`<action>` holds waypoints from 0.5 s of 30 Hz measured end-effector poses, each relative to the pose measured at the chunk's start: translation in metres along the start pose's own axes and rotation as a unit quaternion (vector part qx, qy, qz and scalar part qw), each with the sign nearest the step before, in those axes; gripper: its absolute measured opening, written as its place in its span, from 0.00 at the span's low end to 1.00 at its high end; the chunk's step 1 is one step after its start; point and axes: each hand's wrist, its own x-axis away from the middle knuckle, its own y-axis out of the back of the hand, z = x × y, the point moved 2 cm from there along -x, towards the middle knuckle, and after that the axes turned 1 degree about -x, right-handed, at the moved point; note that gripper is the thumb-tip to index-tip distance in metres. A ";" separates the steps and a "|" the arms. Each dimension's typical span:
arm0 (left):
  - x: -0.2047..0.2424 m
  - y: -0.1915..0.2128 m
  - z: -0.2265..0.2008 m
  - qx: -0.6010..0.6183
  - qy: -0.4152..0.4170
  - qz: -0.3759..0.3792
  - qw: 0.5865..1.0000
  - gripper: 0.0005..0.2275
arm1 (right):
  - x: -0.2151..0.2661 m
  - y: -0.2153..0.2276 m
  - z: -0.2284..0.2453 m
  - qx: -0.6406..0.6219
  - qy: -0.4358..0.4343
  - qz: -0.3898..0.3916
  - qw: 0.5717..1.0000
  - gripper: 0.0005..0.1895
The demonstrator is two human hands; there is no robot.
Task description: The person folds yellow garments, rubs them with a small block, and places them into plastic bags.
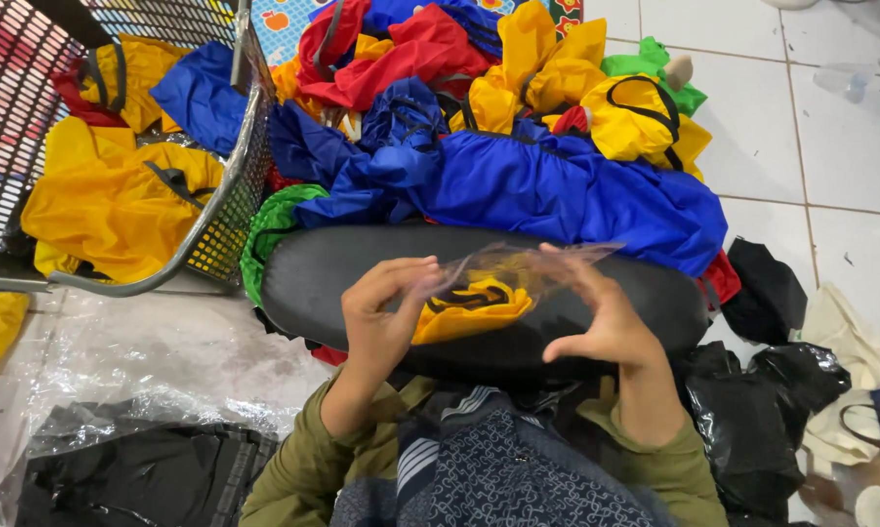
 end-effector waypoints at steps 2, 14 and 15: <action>0.002 -0.009 0.015 0.026 0.053 0.033 0.998 0.03 | 0.008 -0.008 -0.014 0.007 -0.078 0.077 0.994 0.65; 0.036 0.011 0.041 0.122 -0.014 0.315 0.941 0.09 | 0.058 0.015 -0.013 0.205 0.154 -0.077 0.964 0.06; 0.048 0.014 0.039 0.121 0.018 0.356 0.927 0.09 | 0.077 0.012 -0.032 0.198 0.128 -0.053 0.970 0.03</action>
